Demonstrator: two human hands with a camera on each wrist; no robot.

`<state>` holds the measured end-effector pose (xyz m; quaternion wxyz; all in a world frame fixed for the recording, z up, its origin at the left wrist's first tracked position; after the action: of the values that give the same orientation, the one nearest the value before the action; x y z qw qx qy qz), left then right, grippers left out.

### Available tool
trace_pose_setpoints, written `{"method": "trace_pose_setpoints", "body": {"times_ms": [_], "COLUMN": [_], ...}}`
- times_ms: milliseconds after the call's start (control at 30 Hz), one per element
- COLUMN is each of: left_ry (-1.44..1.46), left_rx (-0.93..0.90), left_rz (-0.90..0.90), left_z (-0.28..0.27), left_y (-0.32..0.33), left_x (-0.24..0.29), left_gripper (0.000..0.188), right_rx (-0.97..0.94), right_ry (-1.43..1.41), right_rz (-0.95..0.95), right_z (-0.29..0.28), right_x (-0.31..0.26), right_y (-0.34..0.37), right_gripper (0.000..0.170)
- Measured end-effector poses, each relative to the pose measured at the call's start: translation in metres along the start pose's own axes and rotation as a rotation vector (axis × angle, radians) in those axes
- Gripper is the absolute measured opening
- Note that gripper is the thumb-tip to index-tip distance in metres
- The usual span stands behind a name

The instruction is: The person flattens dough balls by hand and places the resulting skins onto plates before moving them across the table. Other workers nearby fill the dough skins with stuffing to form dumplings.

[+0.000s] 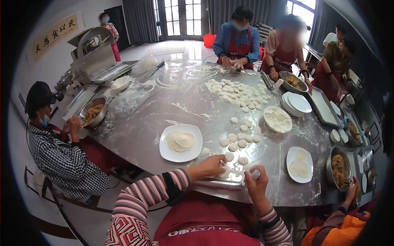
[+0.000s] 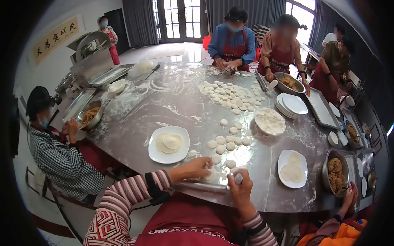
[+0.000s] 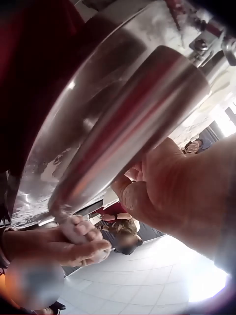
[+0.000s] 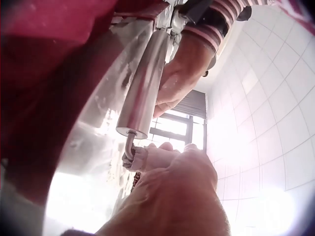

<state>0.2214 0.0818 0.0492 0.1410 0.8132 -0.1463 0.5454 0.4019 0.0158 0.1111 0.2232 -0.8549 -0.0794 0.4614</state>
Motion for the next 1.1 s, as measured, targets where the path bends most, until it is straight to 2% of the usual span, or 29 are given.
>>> {"method": "trace_pose_setpoints", "body": {"times_ms": [100,133,167,233,267,333,400,467,533,600,633,667,733,767,800,833,867,1033,1100], "left_ry": [0.032,0.011,0.011,0.036,0.05,0.075,0.09,-0.121,-0.152,-0.177,-0.228,-0.223,-0.039,0.088,0.083,0.026,-0.031,-0.133,-0.207], "left_rx": [-0.068,-0.101,-0.077,-0.086,-0.081,-0.098,-0.129,-0.048,-0.069,-0.145,-0.143,-0.128,-0.084,-0.137,-0.152,-0.149,-0.14,-0.011,-0.148], "left_rz": [-0.015,-0.047,-0.029,-0.103,-0.158,-0.109,-0.076,-0.004,-0.016,0.003,0.04,0.042,-0.028,-0.146,-0.155,-0.083,-0.003,0.028,0.041], "left_z": [0.006,0.011,0.01,0.003,0.0,0.0,0.008,0.006,0.01,0.015,0.015,0.013,0.005,0.01,0.013,0.014,0.015,0.01,0.026], "left_y": [0.0,-0.002,-0.005,0.001,0.005,0.006,0.011,0.001,-0.001,-0.003,-0.004,-0.003,0.004,0.008,0.011,0.011,0.01,-0.004,-0.005], "left_x": [0.012,0.011,0.004,-0.003,-0.003,-0.003,0.0,0.016,0.027,0.03,0.024,0.015,0.005,-0.006,-0.005,0.003,0.012,0.026,0.021], "left_gripper": [0.021,0.022,0.02,0.017,0.014,0.014,0.015,0.018,0.02,0.018,0.016,0.016,0.015,0.013,0.013,0.014,0.014,0.017,0.016], "right_rx": [0.009,-0.028,-0.023,-0.009,0.013,0.031,0.037,0.021,-0.038,0.016,0.001,-0.014,0.002,0.018,0.041,0.02,0.063,0.012,0.016], "right_ry": [-0.003,-0.055,-0.028,0.014,-0.067,-0.149,-0.02,0.042,-0.111,0.038,0.025,0.011,-0.012,-0.002,0.009,-0.058,-0.019,0.001,0.005], "right_rz": [0.027,0.109,0.089,0.067,0.089,0.116,0.078,0.06,0.174,0.123,0.135,0.149,0.132,0.084,0.043,0.176,0.13,0.127,0.143], "right_z": [0.015,0.019,0.016,0.011,0.009,0.007,0.014,0.027,0.036,0.025,0.019,0.012,0.005,0.004,0.003,0.01,0.017,0.029,0.019], "right_x": [0.011,0.018,0.019,0.019,0.021,0.025,0.026,0.029,0.03,0.032,0.034,0.033,0.022,0.019,0.015,0.025,0.03,0.029,0.03], "right_y": [-0.024,-0.023,-0.016,-0.004,0.008,0.01,-0.007,-0.033,-0.039,-0.027,-0.015,0.001,0.011,0.011,0.013,0.002,-0.012,-0.034,-0.012], "right_gripper": [0.02,0.02,0.02,0.02,0.02,0.02,0.02,0.019,0.019,0.02,0.02,0.02,0.021,0.019,0.018,0.021,0.021,0.022,0.022]}}
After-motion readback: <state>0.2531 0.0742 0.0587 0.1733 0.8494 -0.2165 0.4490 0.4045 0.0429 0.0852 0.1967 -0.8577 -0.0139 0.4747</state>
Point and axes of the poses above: each hand's wrist, its own y-axis away from the middle knuckle, its own z-axis out of the palm, x = y × z, the point moved 8 cm from there along -y, towards the middle knuckle, and after that the axes turned 15 degrees about y, right-handed, at the moved point
